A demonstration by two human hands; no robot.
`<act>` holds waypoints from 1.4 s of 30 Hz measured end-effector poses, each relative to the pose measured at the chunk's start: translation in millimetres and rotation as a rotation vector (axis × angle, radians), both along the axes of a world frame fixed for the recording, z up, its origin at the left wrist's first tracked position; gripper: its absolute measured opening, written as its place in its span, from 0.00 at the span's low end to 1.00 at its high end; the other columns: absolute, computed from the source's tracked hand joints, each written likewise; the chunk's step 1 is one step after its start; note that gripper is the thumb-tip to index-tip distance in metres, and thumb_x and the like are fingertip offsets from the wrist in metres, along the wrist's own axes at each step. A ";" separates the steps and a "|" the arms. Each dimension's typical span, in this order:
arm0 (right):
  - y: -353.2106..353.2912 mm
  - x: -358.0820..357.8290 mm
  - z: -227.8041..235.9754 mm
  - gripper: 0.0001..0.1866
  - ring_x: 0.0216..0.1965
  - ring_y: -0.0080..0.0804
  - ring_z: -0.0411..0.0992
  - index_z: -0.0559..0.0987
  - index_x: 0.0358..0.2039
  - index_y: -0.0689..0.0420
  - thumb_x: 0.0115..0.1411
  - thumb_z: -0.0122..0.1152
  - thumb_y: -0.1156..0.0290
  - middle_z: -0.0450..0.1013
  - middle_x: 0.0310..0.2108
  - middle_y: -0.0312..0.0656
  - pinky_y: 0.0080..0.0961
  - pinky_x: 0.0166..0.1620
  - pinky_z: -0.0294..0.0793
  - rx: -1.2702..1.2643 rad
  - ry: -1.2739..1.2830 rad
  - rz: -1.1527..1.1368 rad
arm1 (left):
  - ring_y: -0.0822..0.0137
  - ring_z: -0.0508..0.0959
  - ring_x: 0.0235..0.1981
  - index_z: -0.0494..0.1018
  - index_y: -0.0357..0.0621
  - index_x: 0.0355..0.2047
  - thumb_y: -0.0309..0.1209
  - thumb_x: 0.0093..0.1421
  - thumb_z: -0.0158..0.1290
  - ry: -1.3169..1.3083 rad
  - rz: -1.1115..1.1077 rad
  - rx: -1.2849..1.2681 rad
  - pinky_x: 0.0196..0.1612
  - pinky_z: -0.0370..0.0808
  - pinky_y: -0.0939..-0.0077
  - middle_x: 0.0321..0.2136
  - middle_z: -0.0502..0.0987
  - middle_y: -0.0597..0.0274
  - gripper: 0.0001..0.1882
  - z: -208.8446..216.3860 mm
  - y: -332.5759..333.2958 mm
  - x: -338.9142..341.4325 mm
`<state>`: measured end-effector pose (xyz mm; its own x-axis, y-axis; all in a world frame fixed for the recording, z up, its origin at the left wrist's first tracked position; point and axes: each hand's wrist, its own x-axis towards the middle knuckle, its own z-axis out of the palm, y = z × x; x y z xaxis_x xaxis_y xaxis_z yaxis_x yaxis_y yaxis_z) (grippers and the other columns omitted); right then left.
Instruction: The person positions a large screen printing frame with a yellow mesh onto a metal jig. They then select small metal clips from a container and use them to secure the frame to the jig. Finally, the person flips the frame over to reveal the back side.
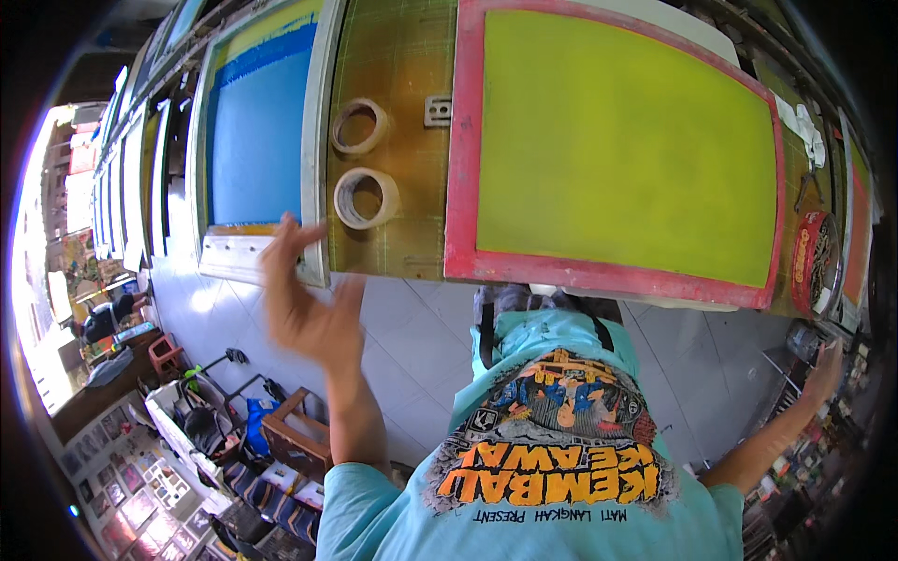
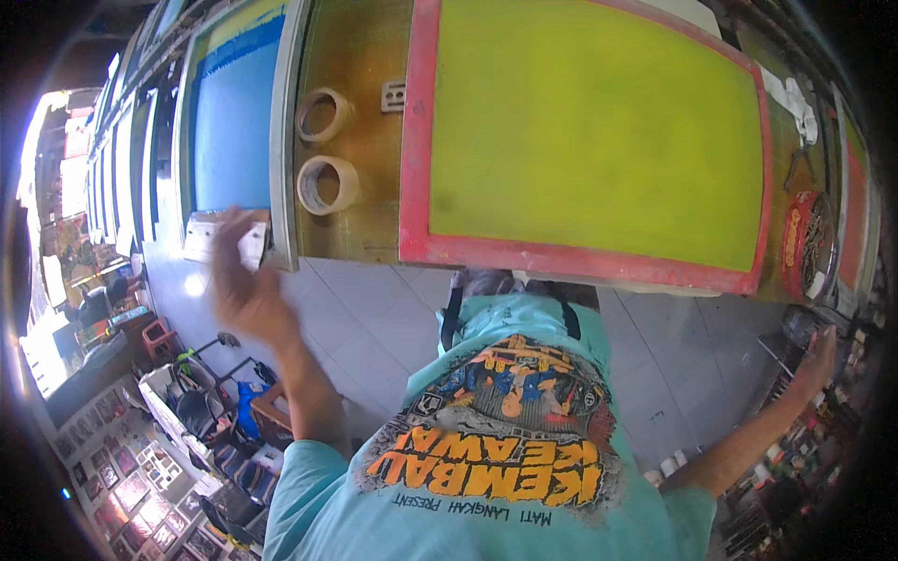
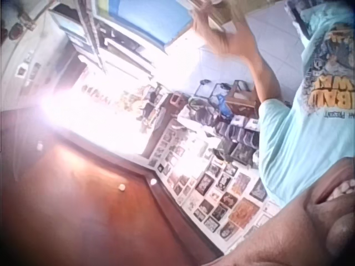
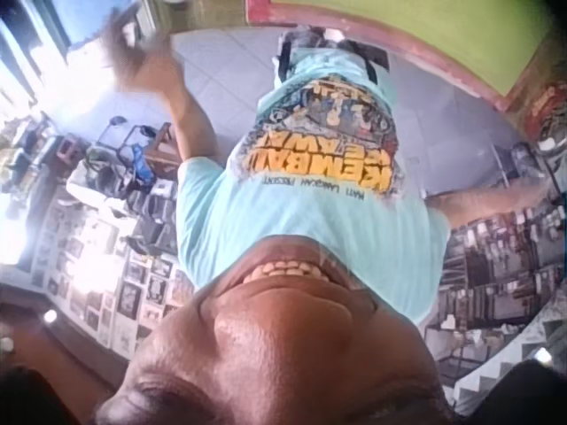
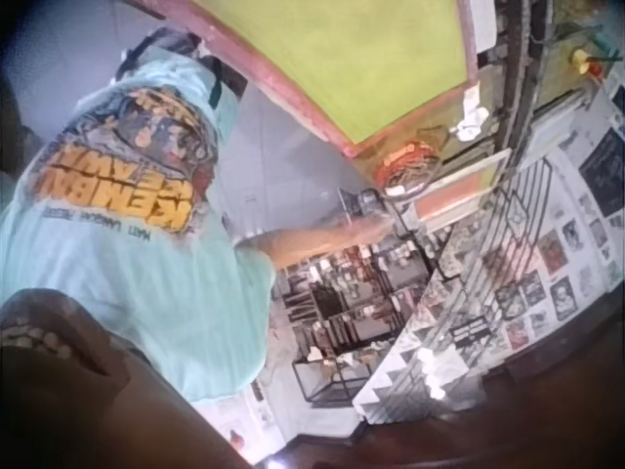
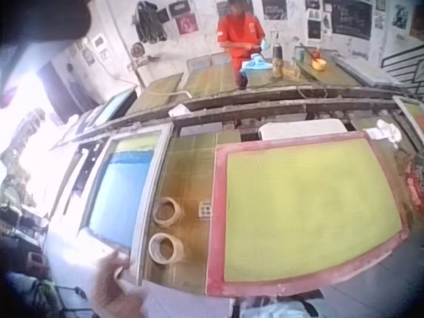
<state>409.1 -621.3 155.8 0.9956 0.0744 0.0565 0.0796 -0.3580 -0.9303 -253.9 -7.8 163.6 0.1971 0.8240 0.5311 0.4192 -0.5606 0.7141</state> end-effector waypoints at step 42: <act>175.5 -77.5 -97.6 0.14 0.31 0.21 0.74 0.84 0.37 0.65 0.56 0.75 0.67 0.80 0.31 0.36 0.19 0.36 0.72 -0.452 0.276 0.341 | 0.76 0.77 0.28 0.82 0.28 0.32 0.33 0.55 0.70 0.372 0.073 -0.888 0.36 0.74 0.82 0.25 0.82 0.61 0.16 -91.6 -38.6 37.1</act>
<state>331.6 -445.8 58.1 0.8851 0.3467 -0.3104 0.0373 -0.7178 -0.6953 -216.8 -46.5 72.1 0.1590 0.9120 -0.3782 0.7170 0.1566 0.6792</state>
